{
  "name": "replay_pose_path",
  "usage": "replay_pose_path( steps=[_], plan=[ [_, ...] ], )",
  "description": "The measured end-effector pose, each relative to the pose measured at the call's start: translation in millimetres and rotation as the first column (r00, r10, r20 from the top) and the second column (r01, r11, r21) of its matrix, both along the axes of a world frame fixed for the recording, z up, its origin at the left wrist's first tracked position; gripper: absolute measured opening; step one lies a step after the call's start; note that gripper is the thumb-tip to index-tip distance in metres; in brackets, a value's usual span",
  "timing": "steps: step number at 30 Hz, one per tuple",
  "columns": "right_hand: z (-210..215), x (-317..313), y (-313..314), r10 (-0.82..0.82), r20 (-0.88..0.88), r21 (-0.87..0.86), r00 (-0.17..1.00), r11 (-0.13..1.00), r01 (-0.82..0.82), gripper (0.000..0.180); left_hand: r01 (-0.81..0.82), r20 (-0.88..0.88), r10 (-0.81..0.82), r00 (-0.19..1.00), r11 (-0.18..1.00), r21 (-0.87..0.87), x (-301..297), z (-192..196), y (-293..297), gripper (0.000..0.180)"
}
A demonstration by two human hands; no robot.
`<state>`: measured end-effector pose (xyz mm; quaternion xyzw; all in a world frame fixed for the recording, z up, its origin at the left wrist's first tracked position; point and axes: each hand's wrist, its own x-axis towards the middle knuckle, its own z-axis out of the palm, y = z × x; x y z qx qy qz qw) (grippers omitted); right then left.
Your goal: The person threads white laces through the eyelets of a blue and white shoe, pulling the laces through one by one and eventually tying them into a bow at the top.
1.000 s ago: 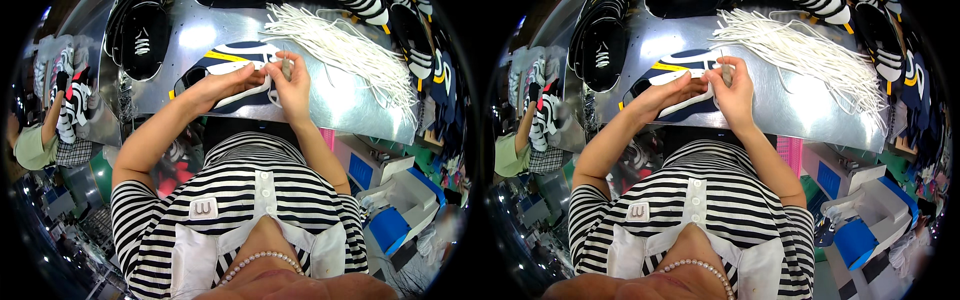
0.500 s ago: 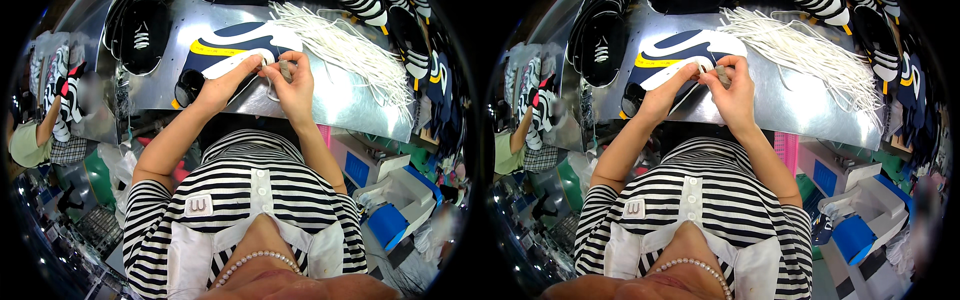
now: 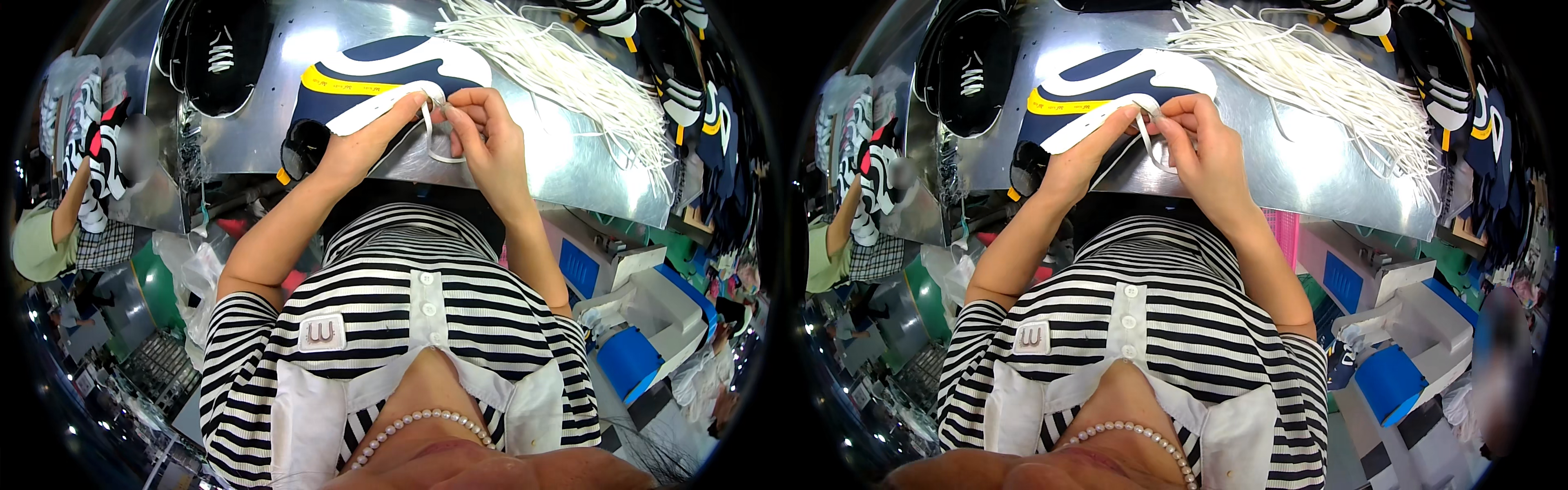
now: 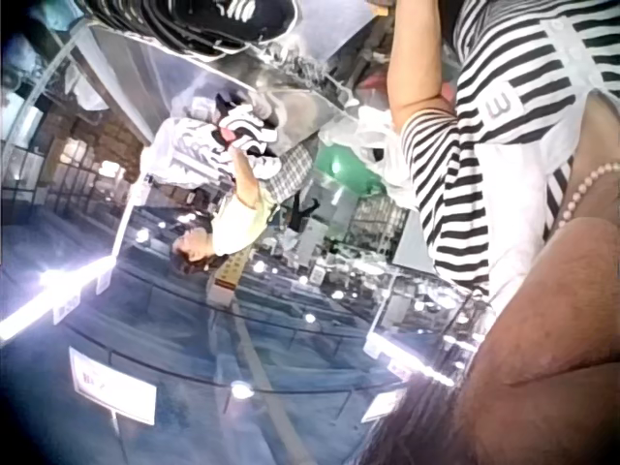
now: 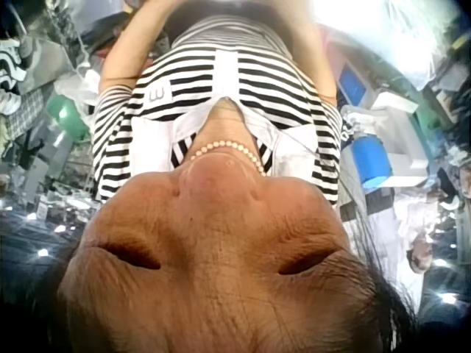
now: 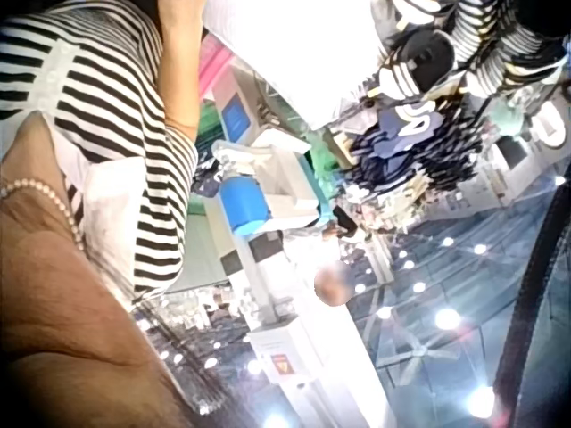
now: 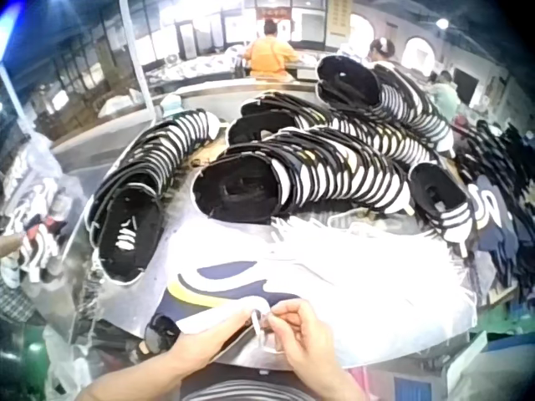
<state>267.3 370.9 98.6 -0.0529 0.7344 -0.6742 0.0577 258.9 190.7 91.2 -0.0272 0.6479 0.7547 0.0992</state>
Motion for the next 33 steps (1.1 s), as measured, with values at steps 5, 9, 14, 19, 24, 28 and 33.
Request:
replay_pose_path(
  steps=[5,9,14,19,24,28,33],
  plan=[
    [-3.8,-4.1,1.6,0.019,0.030,-0.048,0.999,0.999,-0.017,0.018,0.011,0.012,-0.010,1.000,0.999,-0.031,-2.3,-2.1,-3.2,0.018],
    [3.2,-8.1,-2.8,-0.012,0.043,0.086,0.999,0.996,0.009,0.019,-0.012,-0.199,-0.045,0.979,0.960,-0.278,-4.7,-6.4,-3.8,0.020],
    [0.3,-26.6,-11.1,0.046,-0.116,0.455,0.992,0.890,0.012,0.022,-0.349,-0.596,-0.526,0.607,0.497,-0.794,-2.5,-3.5,-3.3,0.022],
    [4.0,-29.4,-13.2,0.174,-0.188,0.614,0.967,0.789,-0.023,0.021,-0.014,-0.194,-0.061,0.979,0.931,-0.364,7.7,-10.4,-2.2,0.028],
    [27.4,-16.8,31.5,-0.012,-0.255,0.557,0.967,0.816,0.157,0.039,0.004,0.016,-0.004,1.000,1.000,0.028,-16.5,-14.5,-30.5,0.022],
    [-11.4,-40.4,31.7,-0.080,0.090,0.097,0.993,0.993,0.071,0.054,-0.012,0.013,0.013,1.000,0.997,-0.081,-12.0,10.8,-10.9,0.032],
    [-8.9,-48.9,14.4,-0.190,0.229,-0.058,0.955,0.976,0.208,0.046,0.159,0.135,-0.118,0.984,0.921,-0.355,-20.0,1.3,-34.5,0.043]
  ],
)
